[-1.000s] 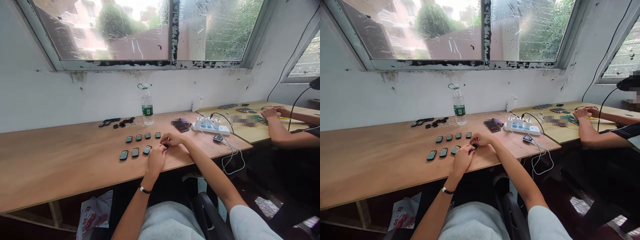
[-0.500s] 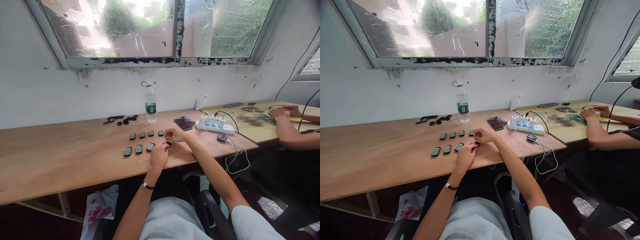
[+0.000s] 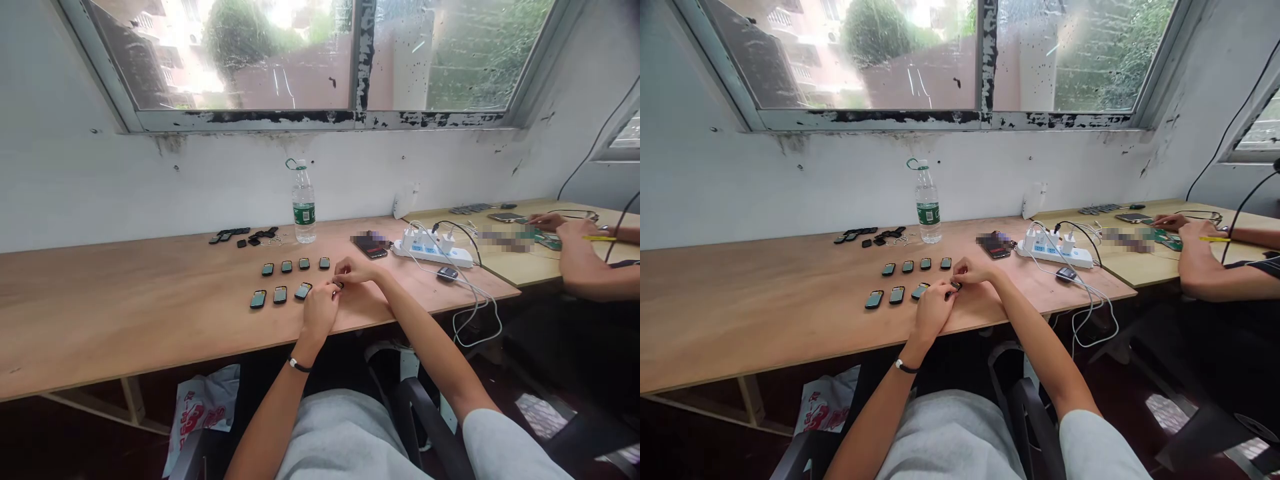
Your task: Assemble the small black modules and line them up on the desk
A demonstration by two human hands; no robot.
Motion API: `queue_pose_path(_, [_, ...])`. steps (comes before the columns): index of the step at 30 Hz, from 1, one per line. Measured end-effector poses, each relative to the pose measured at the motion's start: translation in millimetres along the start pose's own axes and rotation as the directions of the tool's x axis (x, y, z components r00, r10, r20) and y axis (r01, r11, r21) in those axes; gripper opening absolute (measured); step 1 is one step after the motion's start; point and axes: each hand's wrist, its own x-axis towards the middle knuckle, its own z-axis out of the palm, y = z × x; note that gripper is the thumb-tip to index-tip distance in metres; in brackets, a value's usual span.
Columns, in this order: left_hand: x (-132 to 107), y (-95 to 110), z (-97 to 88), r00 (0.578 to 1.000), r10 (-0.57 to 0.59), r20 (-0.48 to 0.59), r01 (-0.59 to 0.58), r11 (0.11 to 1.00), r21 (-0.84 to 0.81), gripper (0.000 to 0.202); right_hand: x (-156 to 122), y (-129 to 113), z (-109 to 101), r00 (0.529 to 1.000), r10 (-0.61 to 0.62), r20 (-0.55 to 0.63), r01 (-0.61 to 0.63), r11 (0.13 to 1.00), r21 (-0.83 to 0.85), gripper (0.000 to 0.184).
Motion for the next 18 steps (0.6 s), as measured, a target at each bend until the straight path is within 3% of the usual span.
queue_pose_path(4, [0.1, 1.7, -0.4, 1.000, 0.015, -0.004, -0.015, 1.000, -0.014, 0.019, -0.7, 0.6, -2.9, 0.999, -0.035, 0.015, 0.035, 0.999, -0.014, 0.039])
queue_pose_path(7, [0.2, 2.7, -1.0, 1.000, 0.024, -0.005, -0.025, 0.999, -0.027, 0.013, 0.2, 4.5, -1.1, 0.998, -0.061, 0.024, 0.061, 0.998, -0.003, 0.026])
queue_pose_path(11, [-0.1, 2.6, -0.8, 0.999, 0.050, -0.015, -0.050, 0.997, -0.055, 0.010, 3.0, 11.2, 3.3, 0.998, -0.067, 0.018, 0.068, 0.998, -0.020, 0.031])
queue_pose_path(18, [-1.4, -0.3, -0.3, 0.998, 0.046, -0.041, -0.048, 0.998, -0.051, 0.014, 4.7, 9.5, 5.6, 0.993, -0.086, -0.083, 0.087, 0.996, 0.011, 0.023])
